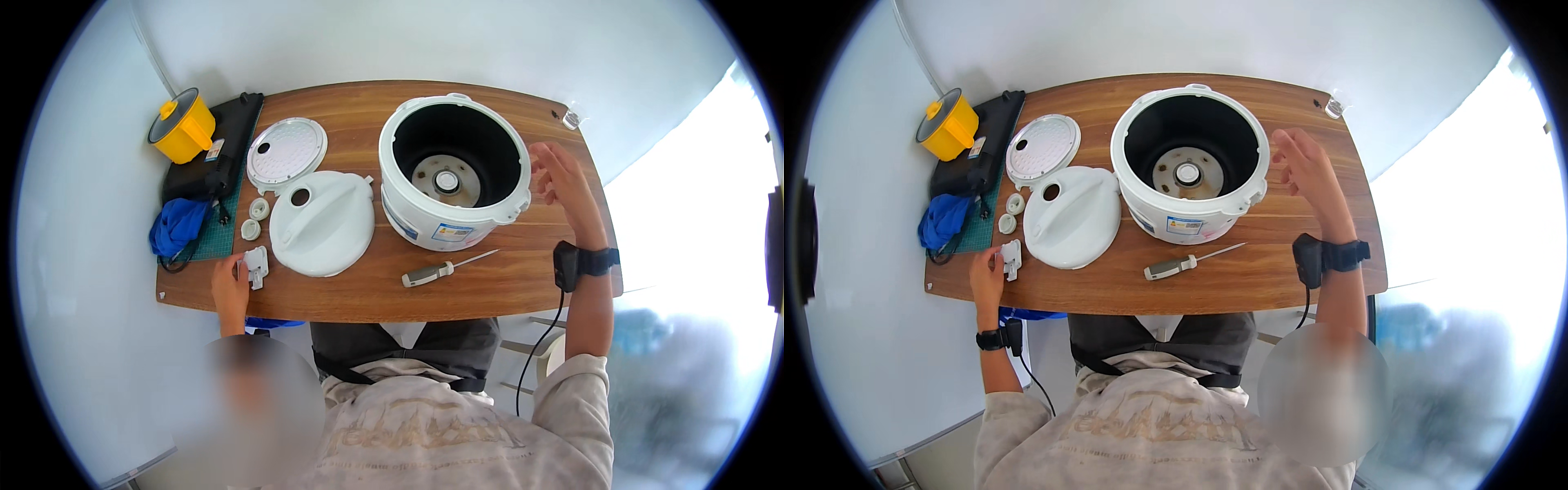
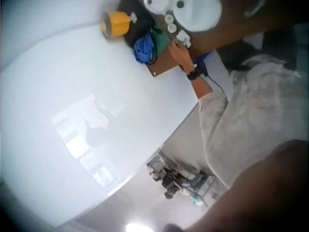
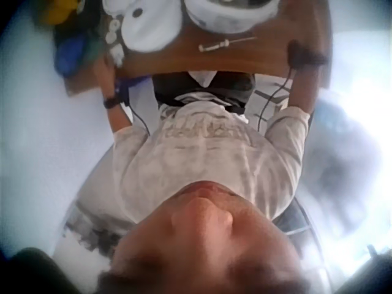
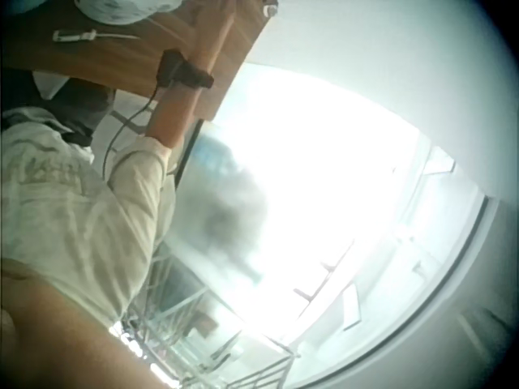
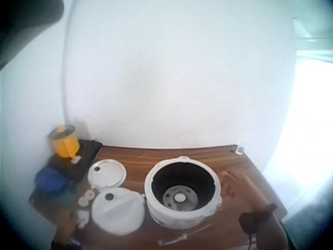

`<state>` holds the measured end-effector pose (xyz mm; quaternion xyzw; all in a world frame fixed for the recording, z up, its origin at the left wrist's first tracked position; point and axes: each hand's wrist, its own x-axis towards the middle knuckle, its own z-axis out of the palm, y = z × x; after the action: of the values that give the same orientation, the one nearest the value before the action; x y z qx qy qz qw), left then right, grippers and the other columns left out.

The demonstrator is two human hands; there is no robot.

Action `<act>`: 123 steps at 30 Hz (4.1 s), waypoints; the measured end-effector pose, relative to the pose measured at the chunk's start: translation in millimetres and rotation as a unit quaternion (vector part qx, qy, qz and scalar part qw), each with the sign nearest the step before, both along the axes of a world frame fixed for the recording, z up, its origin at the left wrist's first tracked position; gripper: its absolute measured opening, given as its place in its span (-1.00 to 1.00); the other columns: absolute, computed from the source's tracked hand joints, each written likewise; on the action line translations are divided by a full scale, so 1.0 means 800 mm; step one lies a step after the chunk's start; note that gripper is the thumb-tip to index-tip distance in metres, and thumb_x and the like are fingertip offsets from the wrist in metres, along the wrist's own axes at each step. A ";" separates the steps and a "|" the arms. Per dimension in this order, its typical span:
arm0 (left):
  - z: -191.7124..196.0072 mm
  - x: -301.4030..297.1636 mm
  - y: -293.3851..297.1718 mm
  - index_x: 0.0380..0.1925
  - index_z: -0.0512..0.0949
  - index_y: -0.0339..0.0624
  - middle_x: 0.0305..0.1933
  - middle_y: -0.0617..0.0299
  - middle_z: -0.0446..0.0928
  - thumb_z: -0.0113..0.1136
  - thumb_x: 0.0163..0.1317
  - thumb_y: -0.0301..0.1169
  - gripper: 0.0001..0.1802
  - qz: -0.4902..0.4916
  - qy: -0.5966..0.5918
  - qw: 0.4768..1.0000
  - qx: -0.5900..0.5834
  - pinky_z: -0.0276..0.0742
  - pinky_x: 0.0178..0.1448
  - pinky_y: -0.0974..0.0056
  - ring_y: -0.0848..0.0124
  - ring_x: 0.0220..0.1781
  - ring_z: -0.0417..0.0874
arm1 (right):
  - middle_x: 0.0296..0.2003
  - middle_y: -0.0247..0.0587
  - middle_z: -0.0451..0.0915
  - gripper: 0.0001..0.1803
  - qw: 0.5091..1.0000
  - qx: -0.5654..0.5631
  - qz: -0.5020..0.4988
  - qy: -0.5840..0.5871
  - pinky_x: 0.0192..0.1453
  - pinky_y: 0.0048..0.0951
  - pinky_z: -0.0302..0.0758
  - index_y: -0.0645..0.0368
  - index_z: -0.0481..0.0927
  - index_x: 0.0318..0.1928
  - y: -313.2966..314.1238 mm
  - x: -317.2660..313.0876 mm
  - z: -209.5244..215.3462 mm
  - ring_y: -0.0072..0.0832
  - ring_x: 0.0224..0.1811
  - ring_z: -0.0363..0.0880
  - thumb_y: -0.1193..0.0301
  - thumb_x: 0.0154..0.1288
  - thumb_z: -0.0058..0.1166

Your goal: The person disassembles a white rice cooker by removing the lid, then using a screwdriver to detach screws from the inner lid and steam vent. The person removes the inner lid, steam vent, and a small plastic cap, placing them on the table.

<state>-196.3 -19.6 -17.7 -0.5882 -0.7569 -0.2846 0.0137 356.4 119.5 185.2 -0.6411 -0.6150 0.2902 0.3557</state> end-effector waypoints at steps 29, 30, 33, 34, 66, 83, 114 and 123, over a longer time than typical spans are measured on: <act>0.182 0.284 0.148 0.48 0.23 -0.18 0.37 0.10 0.44 -0.13 0.56 0.13 -0.27 -0.290 -0.490 0.797 -0.201 0.49 0.34 0.16 0.30 0.38 0.48 | -0.31 0.10 0.71 -0.43 0.997 -0.001 0.074 0.008 -0.59 -0.31 0.67 0.40 0.39 0.26 -0.003 -0.035 0.000 -0.20 -0.50 0.74 0.40 0.25 -0.01; 0.183 0.284 0.148 0.47 0.24 -0.20 0.35 0.11 0.45 -0.13 0.56 0.11 -0.27 -0.291 -0.488 0.797 -0.204 0.48 0.36 0.17 0.31 0.37 0.48 | -0.30 0.10 0.71 -0.42 0.997 -0.005 0.071 0.009 -0.59 -0.30 0.67 0.39 0.39 0.27 -0.006 -0.036 0.002 -0.18 -0.48 0.75 0.40 0.24 0.00; 0.178 0.287 0.133 0.41 0.25 -0.25 0.28 -0.03 0.51 -0.05 0.54 0.08 -0.29 -0.301 -0.465 0.818 -0.153 0.49 0.28 0.18 0.19 0.27 0.56 | -0.29 0.16 0.71 -0.39 0.998 0.039 0.047 -0.030 -0.41 -0.17 0.71 0.29 0.37 0.32 -0.030 -0.042 0.007 -0.04 -0.39 0.76 0.41 0.24 0.01; 0.176 0.288 0.127 0.42 0.23 -0.27 0.26 -0.04 0.52 -0.01 0.53 0.04 -0.29 -0.310 -0.440 0.833 -0.125 0.48 0.28 0.19 0.19 0.26 0.57 | -0.28 0.17 0.70 -0.38 0.995 0.079 0.048 -0.047 -0.34 -0.14 0.70 0.26 0.35 0.34 -0.037 -0.041 0.002 0.00 -0.34 0.75 0.42 0.24 0.01; 0.179 0.286 0.064 0.46 0.11 -0.31 0.16 -0.04 0.59 0.22 0.38 -0.35 -0.25 -0.338 -0.345 0.876 -0.014 0.56 0.17 0.25 0.30 0.07 0.65 | 0.01 0.20 0.67 -0.22 0.957 0.266 0.037 -0.108 -0.04 -0.09 0.69 0.10 0.20 0.50 -0.110 -0.053 -0.022 0.09 -0.10 0.74 0.53 0.25 0.08; 0.132 0.310 0.100 0.49 0.12 0.00 0.18 0.04 0.55 0.18 0.40 -0.52 -0.28 -0.281 -0.567 0.769 -0.092 0.81 -0.05 0.24 0.27 0.08 0.70 | 0.31 0.19 0.47 -0.20 0.938 0.295 0.028 -0.180 -0.22 -0.19 0.73 -0.02 0.25 0.51 -0.089 -0.055 -0.054 0.07 -0.09 0.74 0.53 0.26 0.17; 0.079 0.333 0.168 0.37 0.20 0.05 0.24 0.21 0.45 0.08 0.25 -0.76 -0.27 -0.214 -0.668 0.709 -0.075 0.69 0.10 0.14 0.31 0.21 0.57 | 0.31 0.20 0.47 -0.09 0.948 0.291 -0.001 -0.132 -0.07 -0.11 0.72 0.09 0.00 0.57 -0.044 -0.059 -0.112 0.14 0.08 0.67 0.59 0.31 0.20; 0.078 0.342 0.169 0.25 0.25 0.03 0.17 0.26 0.48 0.06 0.25 -0.80 -0.36 -0.217 -0.672 0.708 -0.016 0.61 0.01 0.22 0.41 0.10 0.57 | 0.29 0.27 0.47 0.06 0.951 0.273 0.001 -0.144 0.10 -0.06 0.65 0.02 -0.14 0.61 -0.031 -0.050 -0.132 0.17 0.17 0.61 0.65 0.24 0.22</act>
<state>77.1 115.4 44.6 -0.3895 -0.4219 -0.5879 -0.5698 316.5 94.9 79.7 -0.5542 -0.7159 0.0159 0.4244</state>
